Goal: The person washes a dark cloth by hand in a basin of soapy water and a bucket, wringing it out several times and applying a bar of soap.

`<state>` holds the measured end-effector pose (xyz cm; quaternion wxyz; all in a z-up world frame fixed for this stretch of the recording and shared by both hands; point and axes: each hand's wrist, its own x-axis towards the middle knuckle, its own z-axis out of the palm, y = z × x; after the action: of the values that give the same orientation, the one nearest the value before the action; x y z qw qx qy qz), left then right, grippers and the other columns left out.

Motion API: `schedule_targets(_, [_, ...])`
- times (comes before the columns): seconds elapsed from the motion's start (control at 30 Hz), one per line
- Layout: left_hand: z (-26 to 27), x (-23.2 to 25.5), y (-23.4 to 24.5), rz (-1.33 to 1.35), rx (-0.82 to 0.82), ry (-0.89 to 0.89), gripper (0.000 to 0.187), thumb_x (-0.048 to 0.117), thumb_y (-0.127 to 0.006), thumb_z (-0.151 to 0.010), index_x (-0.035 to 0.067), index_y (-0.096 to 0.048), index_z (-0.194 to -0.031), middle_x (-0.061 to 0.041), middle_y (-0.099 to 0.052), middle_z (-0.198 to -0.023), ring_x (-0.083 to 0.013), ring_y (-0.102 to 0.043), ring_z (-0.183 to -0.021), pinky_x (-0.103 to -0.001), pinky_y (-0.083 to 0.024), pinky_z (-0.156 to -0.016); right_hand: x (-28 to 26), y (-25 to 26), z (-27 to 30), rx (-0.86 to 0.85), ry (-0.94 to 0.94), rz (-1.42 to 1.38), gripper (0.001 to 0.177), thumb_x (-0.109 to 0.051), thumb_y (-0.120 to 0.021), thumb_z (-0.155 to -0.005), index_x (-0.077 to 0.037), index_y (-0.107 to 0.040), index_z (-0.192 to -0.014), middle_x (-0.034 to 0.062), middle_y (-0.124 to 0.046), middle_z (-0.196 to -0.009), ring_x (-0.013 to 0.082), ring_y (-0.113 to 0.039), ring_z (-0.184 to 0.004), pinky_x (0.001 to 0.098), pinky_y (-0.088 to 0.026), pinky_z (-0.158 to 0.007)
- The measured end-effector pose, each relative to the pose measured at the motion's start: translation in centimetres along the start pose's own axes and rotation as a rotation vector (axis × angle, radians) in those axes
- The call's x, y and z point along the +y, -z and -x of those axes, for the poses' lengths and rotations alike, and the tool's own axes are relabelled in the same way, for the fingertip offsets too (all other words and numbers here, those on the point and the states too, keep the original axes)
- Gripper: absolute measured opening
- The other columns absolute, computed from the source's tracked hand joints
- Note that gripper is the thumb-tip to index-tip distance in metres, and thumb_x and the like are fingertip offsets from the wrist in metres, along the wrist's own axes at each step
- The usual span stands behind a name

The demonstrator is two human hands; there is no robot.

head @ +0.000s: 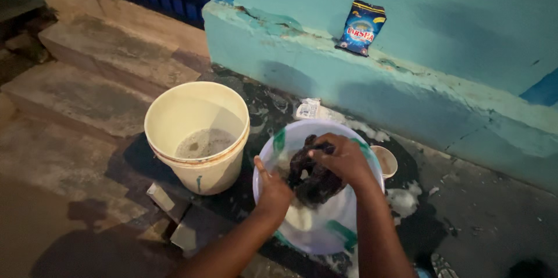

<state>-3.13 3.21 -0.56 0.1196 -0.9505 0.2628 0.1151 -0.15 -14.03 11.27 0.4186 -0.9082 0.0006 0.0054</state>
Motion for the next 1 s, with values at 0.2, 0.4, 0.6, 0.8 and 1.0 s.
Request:
schedule_targets(0.2, [-1.0,0.0,-1.8,-0.002,0.124,-0.019,0.027,0.013,-0.071,-0.082,0.007,-0.079,-0.107,-0.015,-0.071,-0.112,-0.0406,-0.055,-0.125,-0.089,0.003,-0.105,7.5,-6.0,-3.6,-0.103,0.09,0.109,0.034,-0.031,-0.085,-0.074,-0.008,-0.077,-0.099,0.0152,-0.075,-0.078,0.0253,-0.072,-0.071,0.0387,-0.057,-0.069])
schedule_targets(0.4, [-1.8,0.5,-4.9,-0.068,0.314,0.007,0.02,0.009,-0.067,-0.093,0.001,-0.08,-0.105,-0.011,-0.076,-0.096,-0.0333,-0.064,-0.108,-0.091,0.004,-0.109,20.4,-18.4,-6.1,-0.466,0.195,0.458,0.053,-0.033,-0.081,-0.079,-0.016,-0.059,-0.124,0.0176,-0.065,-0.118,0.0337,-0.062,-0.106,0.0455,-0.045,-0.093])
schedule_targets(0.6, [-6.4,3.0,-3.4,0.063,-0.09,0.14,0.02,0.017,-0.074,-0.084,0.014,-0.081,-0.102,-0.004,-0.073,-0.101,-0.0312,-0.053,-0.127,-0.084,0.011,-0.114,25.8,-22.4,-6.1,-0.493,0.346,0.563,0.088,-0.039,-0.079,-0.084,-0.024,-0.031,-0.157,0.0183,-0.043,-0.153,0.0419,-0.04,-0.141,0.0556,-0.025,-0.117])
schedule_targets(0.8, [-3.7,2.4,-2.6,-0.124,0.046,-0.032,0.038,0.022,-0.073,-0.088,0.008,-0.075,-0.123,-0.011,-0.072,-0.114,-0.0357,-0.059,-0.118,-0.088,0.008,-0.105,25.9,-22.1,-6.2,-0.455,0.401,0.628,0.062,-0.041,-0.067,-0.095,-0.023,-0.043,-0.149,0.0149,-0.055,-0.145,0.0387,-0.049,-0.134,0.0569,-0.03,-0.113])
schedule_targets(1.0, [-3.1,1.4,-1.4,-0.284,-0.005,-0.064,0.037,0.027,-0.06,-0.097,0.007,-0.074,-0.125,-0.018,-0.071,-0.119,-0.0446,-0.059,-0.122,-0.087,0.007,-0.104,19.5,-14.0,-8.5,-0.392,0.357,0.659,0.037,-0.032,-0.076,-0.082,-0.019,-0.076,-0.116,0.0106,-0.077,-0.112,0.0321,-0.072,-0.1,0.0422,-0.056,-0.09])
